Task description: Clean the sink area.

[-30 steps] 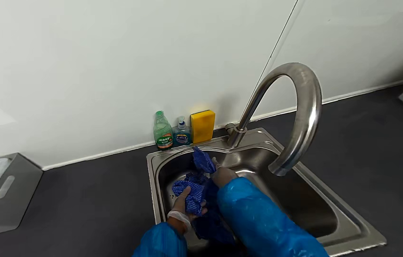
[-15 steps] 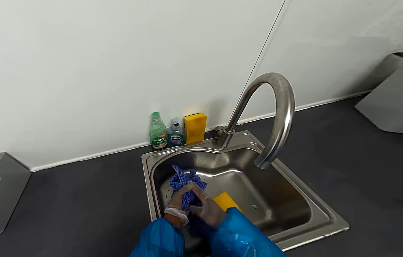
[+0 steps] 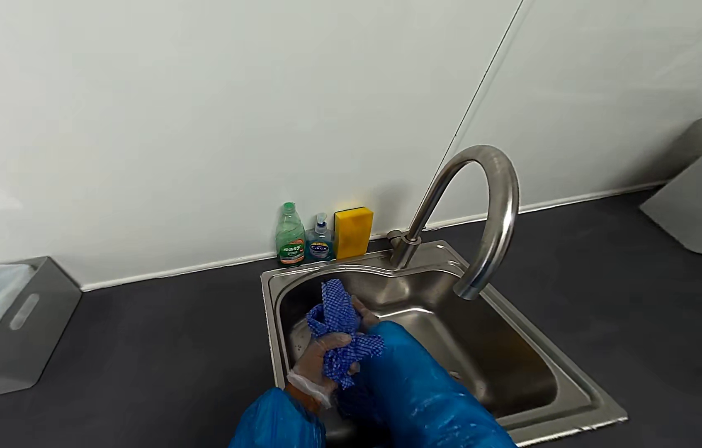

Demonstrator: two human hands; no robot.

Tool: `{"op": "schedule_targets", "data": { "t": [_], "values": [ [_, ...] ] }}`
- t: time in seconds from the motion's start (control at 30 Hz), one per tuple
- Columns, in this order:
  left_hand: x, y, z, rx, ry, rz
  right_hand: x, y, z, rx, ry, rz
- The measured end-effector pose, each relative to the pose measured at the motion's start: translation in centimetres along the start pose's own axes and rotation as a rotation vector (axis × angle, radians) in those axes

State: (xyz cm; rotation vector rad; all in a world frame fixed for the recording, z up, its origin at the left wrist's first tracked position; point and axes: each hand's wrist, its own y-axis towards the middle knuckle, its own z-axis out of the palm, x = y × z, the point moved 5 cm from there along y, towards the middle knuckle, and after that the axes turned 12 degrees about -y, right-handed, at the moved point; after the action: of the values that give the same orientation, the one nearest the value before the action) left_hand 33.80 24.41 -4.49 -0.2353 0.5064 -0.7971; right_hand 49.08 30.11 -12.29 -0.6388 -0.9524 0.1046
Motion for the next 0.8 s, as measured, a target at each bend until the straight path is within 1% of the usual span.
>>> {"op": "schedule_targets", "data": {
  "t": [0.03,0.07,0.1,0.13,0.17,0.2,0.23,0.27,0.33,0.4,0.47,0.5,0.53,0.63,0.67,0.73,0.8],
  "values": [
    [-0.6,-0.5,-0.5,-0.048,-0.005,0.043,0.1,2.0,-1.9,-0.063,0.075,-0.044],
    [-1.3,-0.9,-1.2,-0.116,0.004,0.084,0.5,3.0,-3.3,-0.153,0.053,-0.076],
    [-1.8,-1.0,-2.0,-0.187,0.019,0.104,1.0,2.8,-4.3,-0.263,-0.117,-0.091],
    [-1.8,-0.9,-2.9,-0.248,0.045,0.105,1.8,2.3,-4.7,-0.336,-0.372,-0.058],
    [-1.5,-0.5,-3.6,-0.291,0.072,0.097,3.0,1.0,-4.2,-0.371,-0.668,0.001],
    [-0.8,-0.1,-4.0,-0.320,0.078,0.074,4.1,-0.1,-3.3,-0.369,-0.944,0.037],
    [0.0,0.4,-4.3,-0.339,0.056,0.039,4.7,-1.0,-2.2,-0.341,-1.134,0.034],
    [0.7,1.0,-4.4,-0.346,0.029,0.013,4.6,-1.9,-0.9,-0.326,-1.222,-0.023],
    [1.8,2.0,-4.0,-0.336,-0.017,0.003,3.3,-4.6,1.9,-0.272,-1.247,-0.178],
    [2.0,2.8,-3.8,-0.332,-0.006,0.018,1.1,-6.7,3.5,-0.176,-1.283,-0.287],
    [1.9,3.4,-3.9,-0.352,0.067,0.033,-1.3,-8.3,3.7,-0.033,-1.162,-0.380],
    [1.9,3.4,-4.0,-0.356,0.095,0.040,-2.2,-9.4,3.6,0.022,-1.092,-0.367],
    [2.0,3.4,-4.1,-0.348,0.105,0.038,-2.6,-10.3,3.5,0.021,-1.082,-0.352],
    [2.9,3.3,-4.1,-0.291,0.086,0.004,-2.0,-11.5,3.4,-0.108,-1.285,-0.297],
    [3.1,3.3,-3.9,-0.265,0.089,-0.007,-1.5,-11.7,3.6,-0.149,-1.338,-0.304],
    [3.3,2.9,-3.7,-0.223,0.112,-0.036,-1.2,-11.9,3.9,-0.199,-1.378,-0.352],
    [3.3,2.6,-3.8,-0.191,0.153,-0.087,-1.3,-12.5,4.0,-0.224,-1.373,-0.464]
  ]
}}
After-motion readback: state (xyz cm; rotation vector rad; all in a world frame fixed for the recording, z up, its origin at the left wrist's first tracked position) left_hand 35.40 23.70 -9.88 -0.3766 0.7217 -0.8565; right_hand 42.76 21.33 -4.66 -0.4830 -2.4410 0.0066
